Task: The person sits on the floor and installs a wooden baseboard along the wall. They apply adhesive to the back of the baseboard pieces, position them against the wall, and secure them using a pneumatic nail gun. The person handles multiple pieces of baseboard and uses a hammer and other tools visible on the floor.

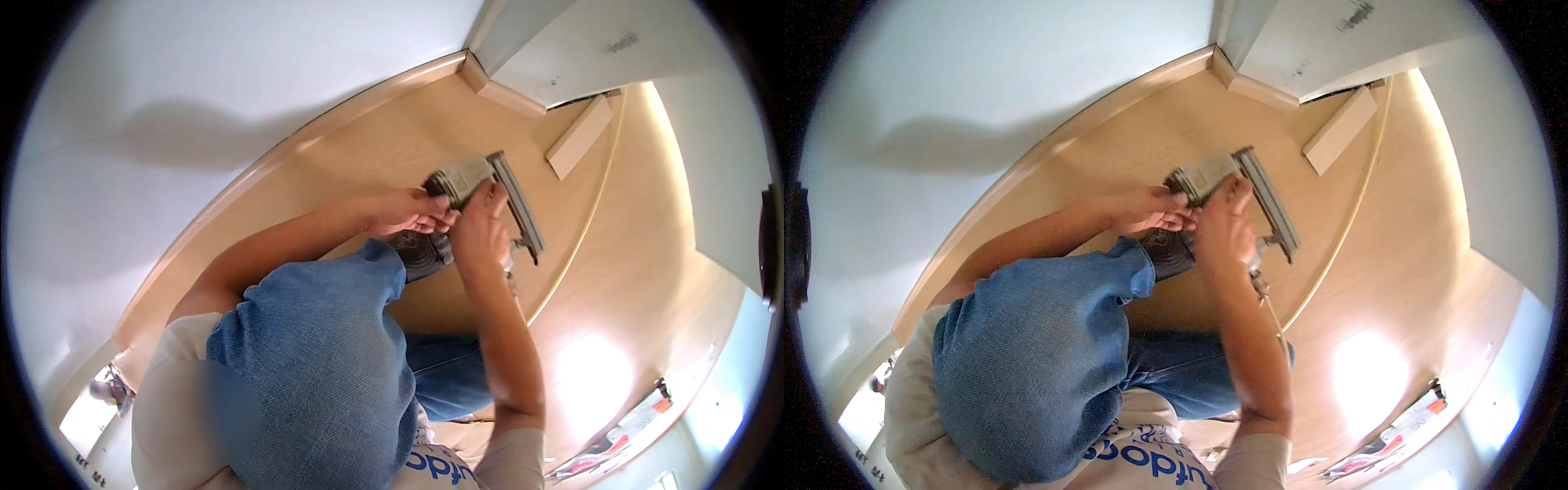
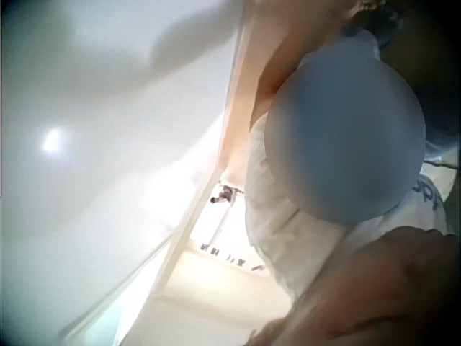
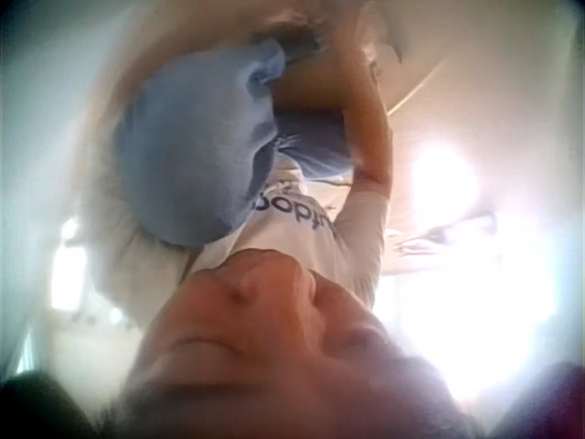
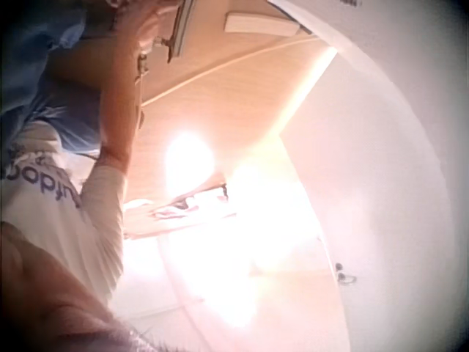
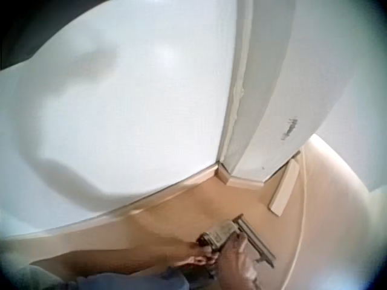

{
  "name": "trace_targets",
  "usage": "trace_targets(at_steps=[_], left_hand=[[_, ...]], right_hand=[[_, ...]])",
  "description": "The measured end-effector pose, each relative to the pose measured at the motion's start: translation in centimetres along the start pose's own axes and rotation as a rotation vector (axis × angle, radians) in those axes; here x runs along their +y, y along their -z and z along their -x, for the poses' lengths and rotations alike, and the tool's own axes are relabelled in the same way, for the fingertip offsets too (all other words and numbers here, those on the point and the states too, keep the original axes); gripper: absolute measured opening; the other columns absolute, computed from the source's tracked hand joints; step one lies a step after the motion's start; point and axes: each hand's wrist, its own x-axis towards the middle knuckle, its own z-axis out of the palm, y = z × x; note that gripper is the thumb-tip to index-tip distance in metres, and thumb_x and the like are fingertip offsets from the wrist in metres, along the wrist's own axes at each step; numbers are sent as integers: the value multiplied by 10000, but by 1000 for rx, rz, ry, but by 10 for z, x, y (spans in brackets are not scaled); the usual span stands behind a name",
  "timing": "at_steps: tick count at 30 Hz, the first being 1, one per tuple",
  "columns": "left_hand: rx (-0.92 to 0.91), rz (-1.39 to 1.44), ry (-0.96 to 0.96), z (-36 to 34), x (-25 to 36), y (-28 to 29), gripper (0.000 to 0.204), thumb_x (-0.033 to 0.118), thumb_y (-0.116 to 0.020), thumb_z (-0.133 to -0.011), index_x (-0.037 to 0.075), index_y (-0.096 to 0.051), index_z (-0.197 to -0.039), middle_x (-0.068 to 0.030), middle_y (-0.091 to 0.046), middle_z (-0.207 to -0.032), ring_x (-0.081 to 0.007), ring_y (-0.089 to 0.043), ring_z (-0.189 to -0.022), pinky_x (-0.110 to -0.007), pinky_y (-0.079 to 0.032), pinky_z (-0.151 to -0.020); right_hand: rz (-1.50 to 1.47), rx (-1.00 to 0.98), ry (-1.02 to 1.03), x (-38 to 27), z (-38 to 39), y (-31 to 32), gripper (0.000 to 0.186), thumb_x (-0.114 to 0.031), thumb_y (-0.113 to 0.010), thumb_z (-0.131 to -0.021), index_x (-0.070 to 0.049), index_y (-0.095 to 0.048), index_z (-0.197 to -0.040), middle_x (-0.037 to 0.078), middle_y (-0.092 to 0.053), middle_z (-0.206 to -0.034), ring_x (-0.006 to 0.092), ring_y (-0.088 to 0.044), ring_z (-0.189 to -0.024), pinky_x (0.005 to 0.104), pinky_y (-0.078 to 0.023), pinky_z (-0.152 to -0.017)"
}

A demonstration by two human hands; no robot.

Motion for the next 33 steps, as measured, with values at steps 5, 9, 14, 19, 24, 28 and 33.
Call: trace_targets(at_steps=[5,9,14,19,24,28,33], left_hand=[[77,177,-482,6,-8,-5,741,446,-751,-923,66,-455,-1485,-63,-546,-1450,-215,-521,-1312,-421,-375,-1144],[105,-129,-404,1,23,-6,748,303,-834,-867,22,-477,-1461,-94,-568,-1437,-232,-547,-1296,-422,-424,-1119],[156,-851,-302,-11,86,-12,548,278,-780,-900,26,-577,-1343,-99,-685,-1217,-210,-640,-1121,-360,-499,-999],[688,-1210,-388,-72,137,30,415,373,-690,-968,13,-622,-1163,-143,-725,-994,-261,-701,-936,-379,-548,-833],[847,-1601,-669,-133,147,59,506,516,-574,-1002,17,-645,-1042,-182,-731,-927,-362,-712,-902,-470,-578,-769],[875,-1717,-602,-147,155,63,514,523,-537,-1015,26,-665,-987,-165,-729,-789,-360,-723,-762,-469,-590,-675],[859,-1827,-602,-147,153,62,512,487,-499,-1041,25,-685,-925,-183,-727,-776,-354,-728,-743,-470,-593,-657]], right_hand=[[-138,64,46,-52,-11,-6,586,-113,-596,-930,41,-334,-1431,227,-402,-1340,444,-714,-932,517,-613,-739],[-276,61,21,-37,-5,12,705,-95,-674,-857,29,-319,-1454,268,-347,-1438,499,-664,-1027,561,-580,-850],[-474,182,-54,28,-10,11,683,-79,-660,-847,33,-347,-1444,274,-367,-1446,529,-645,-1013,568,-550,-879],[-225,119,-207,49,-15,1,662,-55,-649,-852,56,-352,-1433,257,-352,-1437,489,-642,-1035,542,-573,-821],[-108,180,-53,86,-21,-67,652,-25,-624,-863,80,-370,-1455,249,-364,-1436,453,-681,-966,504,-595,-785],[-137,161,-31,87,-21,-82,695,-22,-631,-843,98,-356,-1470,279,-330,-1497,458,-668,-1028,497,-592,-826],[-115,199,15,87,-19,-98,736,-59,-652,-840,123,-311,-1467,309,-298,-1529,493,-537,-1263,498,-536,-986]])
